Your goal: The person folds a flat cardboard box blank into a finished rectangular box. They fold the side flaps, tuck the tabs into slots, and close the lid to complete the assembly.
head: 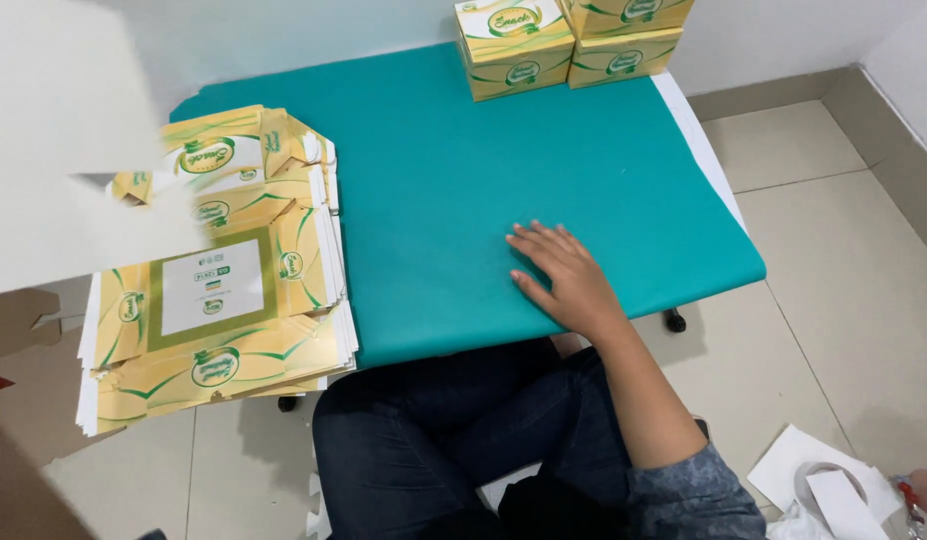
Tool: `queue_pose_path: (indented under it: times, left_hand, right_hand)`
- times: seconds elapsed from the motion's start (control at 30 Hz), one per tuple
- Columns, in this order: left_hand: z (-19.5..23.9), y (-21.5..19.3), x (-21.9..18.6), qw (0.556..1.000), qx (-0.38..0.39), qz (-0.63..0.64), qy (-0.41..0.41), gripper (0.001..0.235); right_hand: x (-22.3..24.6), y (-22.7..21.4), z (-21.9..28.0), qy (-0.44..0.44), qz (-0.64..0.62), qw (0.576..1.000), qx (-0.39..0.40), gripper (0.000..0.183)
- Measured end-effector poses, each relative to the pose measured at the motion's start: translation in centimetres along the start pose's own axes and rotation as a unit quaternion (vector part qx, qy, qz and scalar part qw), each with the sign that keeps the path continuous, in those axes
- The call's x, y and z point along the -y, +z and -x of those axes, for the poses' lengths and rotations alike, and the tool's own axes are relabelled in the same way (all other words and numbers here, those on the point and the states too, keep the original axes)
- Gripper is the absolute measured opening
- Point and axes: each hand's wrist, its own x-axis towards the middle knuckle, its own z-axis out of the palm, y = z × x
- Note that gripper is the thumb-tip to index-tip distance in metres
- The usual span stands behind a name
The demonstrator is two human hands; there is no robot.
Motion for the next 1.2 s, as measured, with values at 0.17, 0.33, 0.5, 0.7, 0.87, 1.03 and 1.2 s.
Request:
queue_pose_path:
  times: [0.17, 0.33, 0.5, 0.7, 0.87, 1.03, 1.2]
  left_hand:
    - [16.7, 34.5, -11.9, 0.942, -0.248, 0.219, -0.062, 0.042]
    - [23.3, 43.8, -6.2, 0.903, -0.214, 0.271, -0.257, 0.032]
    - [23.2, 45.0, -8.4, 0.894, -0.223, 0.269, -0.28, 0.043]
    - [24.3, 45.4, -6.2, 0.933, -0.189, 0.272, -0.141, 0.045]
    - [24.4, 45.9, -4.6, 0.964, -0.126, 0.228, -0.047, 0.053]
    - [21.9, 45.6, -4.1, 0.945, -0.105, 0.17, -0.26, 0.062]
    - [20.3, 44.6, -4.3, 0.922, -0.053, 0.224, -0.312, 0.063]
  right_hand:
    - [3.2, -1.5, 1.0, -0.008, -0.327, 0.944, -0.053, 0.058]
    - [1.3, -2.2, 0.8, 0.091, -0.438, 0.894, -0.022, 0.072]
    - [-1.3, -4.6, -0.3, 0.14, -0.532, 0.834, -0.029, 0.075]
    - [-3.8, -6.7, -4.3, 0.189, -0.652, 0.733, -0.044, 0.079]
    - [-6.4, -8.7, -9.4, 0.227, -0.73, 0.642, -0.061, 0.082]
    - [-5.3, -8.3, -10.9, 0.279, -0.671, 0.68, -0.095, 0.083]
    - [-5.9, -6.8, -6.6, 0.329, -0.385, 0.858, -0.084, 0.073]
